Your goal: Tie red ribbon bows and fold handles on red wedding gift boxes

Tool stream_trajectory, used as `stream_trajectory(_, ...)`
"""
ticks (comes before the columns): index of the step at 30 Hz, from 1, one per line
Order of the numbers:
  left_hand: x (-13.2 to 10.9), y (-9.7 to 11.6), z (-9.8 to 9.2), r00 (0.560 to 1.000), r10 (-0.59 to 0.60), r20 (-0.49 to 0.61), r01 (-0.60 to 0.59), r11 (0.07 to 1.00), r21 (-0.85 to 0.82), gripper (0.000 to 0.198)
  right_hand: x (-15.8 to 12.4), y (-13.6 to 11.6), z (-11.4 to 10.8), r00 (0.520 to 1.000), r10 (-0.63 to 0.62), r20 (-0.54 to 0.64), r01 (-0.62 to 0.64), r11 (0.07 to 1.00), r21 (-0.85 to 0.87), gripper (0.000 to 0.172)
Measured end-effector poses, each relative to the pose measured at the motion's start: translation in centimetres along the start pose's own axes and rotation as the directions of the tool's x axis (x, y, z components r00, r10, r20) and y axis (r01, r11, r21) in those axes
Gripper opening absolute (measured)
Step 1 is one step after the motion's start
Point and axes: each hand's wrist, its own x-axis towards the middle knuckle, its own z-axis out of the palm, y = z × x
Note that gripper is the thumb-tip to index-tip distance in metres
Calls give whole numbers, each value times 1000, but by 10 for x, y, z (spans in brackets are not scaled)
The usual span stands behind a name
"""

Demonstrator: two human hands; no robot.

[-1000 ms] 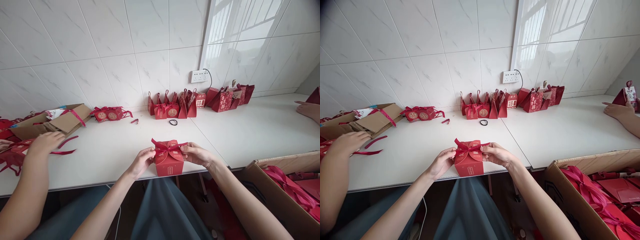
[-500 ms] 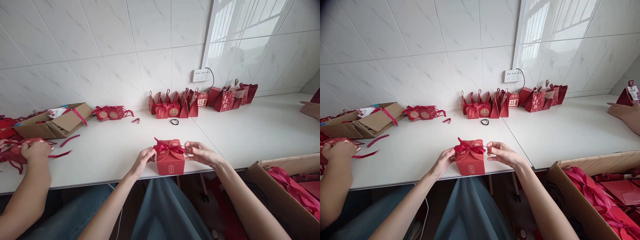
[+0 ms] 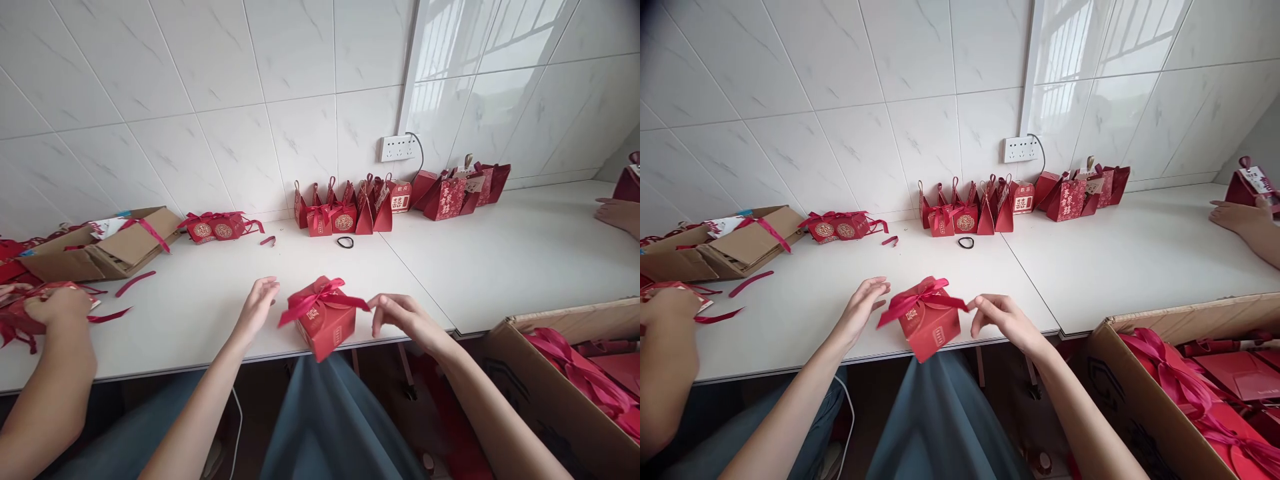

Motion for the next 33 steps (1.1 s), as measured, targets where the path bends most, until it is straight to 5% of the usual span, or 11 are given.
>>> stream_trajectory(4, -13, 10, 1, 981, 71, 183, -73, 997, 3, 42, 3, 1, 13, 973, -130, -193, 78, 963, -256, 57)
stream_trajectory(7, -24, 16, 5, 947, 89, 310, -100, 995, 22, 41, 9, 7, 26, 981, -179, -74, 151, 945, -289, 88)
stream_trajectory(12, -25, 20, 10, 957, 66, 282, -51, 997, -62, 42, 19, 15, 39, 974, -224, 19, 220, 934, -282, 114)
stream_trajectory(18, -25, 27, 14, 982, -2, 191, 44, 975, -218, 34, 24, 18, 43, 959, -279, 53, 282, 911, -301, 105)
stream_trajectory(22, -38, 31, 6, 966, 20, 256, 8, 994, -109, 26, 23, 23, 38, 958, -285, 38, 283, 912, -295, 104)
stream_trajectory(27, -56, 32, -6, 910, -18, 413, -54, 985, 161, 26, 18, 23, 32, 946, -319, 55, 319, 890, -326, 100)
stream_trajectory(33, -68, 28, -3, 803, -91, 589, -28, 981, 190, 31, 11, 12, 27, 931, -343, 123, 365, 881, -302, 101)
